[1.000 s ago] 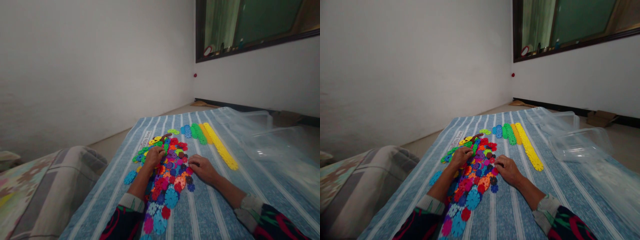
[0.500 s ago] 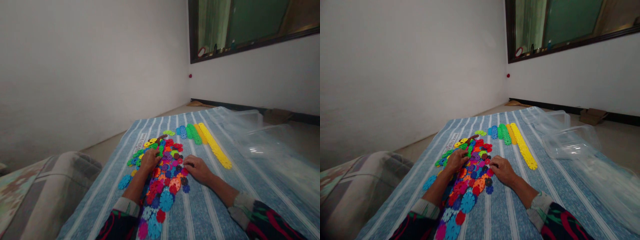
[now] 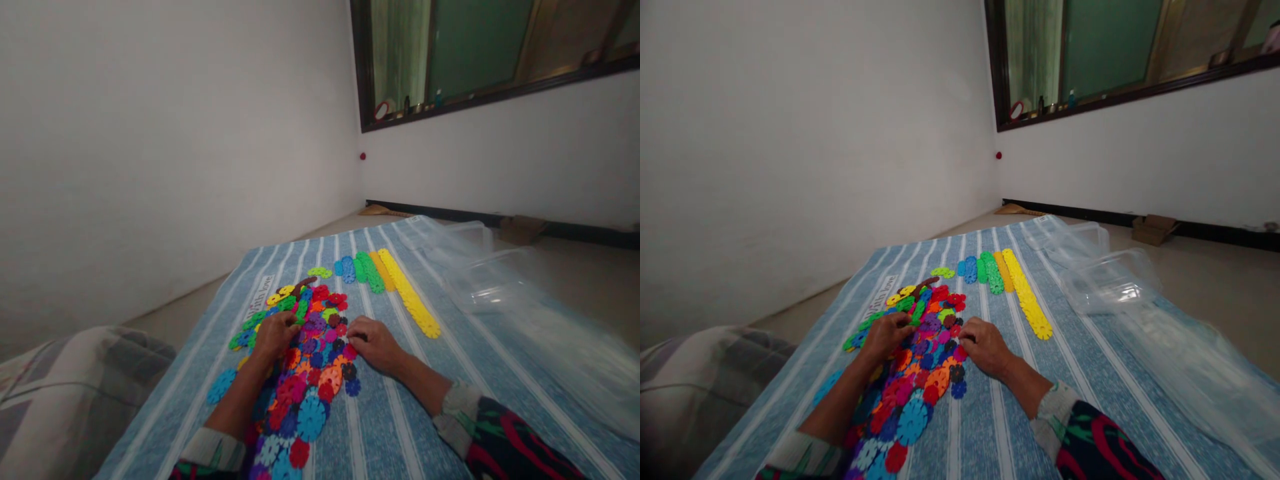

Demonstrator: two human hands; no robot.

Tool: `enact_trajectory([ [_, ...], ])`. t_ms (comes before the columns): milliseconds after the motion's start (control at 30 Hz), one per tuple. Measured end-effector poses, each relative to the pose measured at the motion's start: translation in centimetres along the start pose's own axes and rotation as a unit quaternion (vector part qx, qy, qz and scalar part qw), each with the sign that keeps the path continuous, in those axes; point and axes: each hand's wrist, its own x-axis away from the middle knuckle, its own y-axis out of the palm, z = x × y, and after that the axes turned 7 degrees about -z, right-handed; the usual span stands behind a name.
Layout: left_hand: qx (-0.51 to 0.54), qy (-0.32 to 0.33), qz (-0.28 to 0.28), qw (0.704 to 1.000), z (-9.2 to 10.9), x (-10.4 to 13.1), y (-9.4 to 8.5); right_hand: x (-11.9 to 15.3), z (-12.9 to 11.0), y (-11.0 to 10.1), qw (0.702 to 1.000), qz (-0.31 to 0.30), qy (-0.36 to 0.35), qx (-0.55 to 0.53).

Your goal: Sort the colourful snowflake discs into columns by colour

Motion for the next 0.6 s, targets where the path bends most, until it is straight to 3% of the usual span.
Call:
enact_trajectory([
  [400, 0.001, 0.046, 0.000, 0.999, 1.1, -0.5, -0.7, -0.2, 0.3, 0.4, 1.000, 0.002, 0.008, -0.003],
  [600, 0.049, 0.090, 0.005, 0.995, 5.4, -2.8, -1.5, -0.3, 0.3, 0.5, 1.000, 0.005, 0.009, -0.005],
])
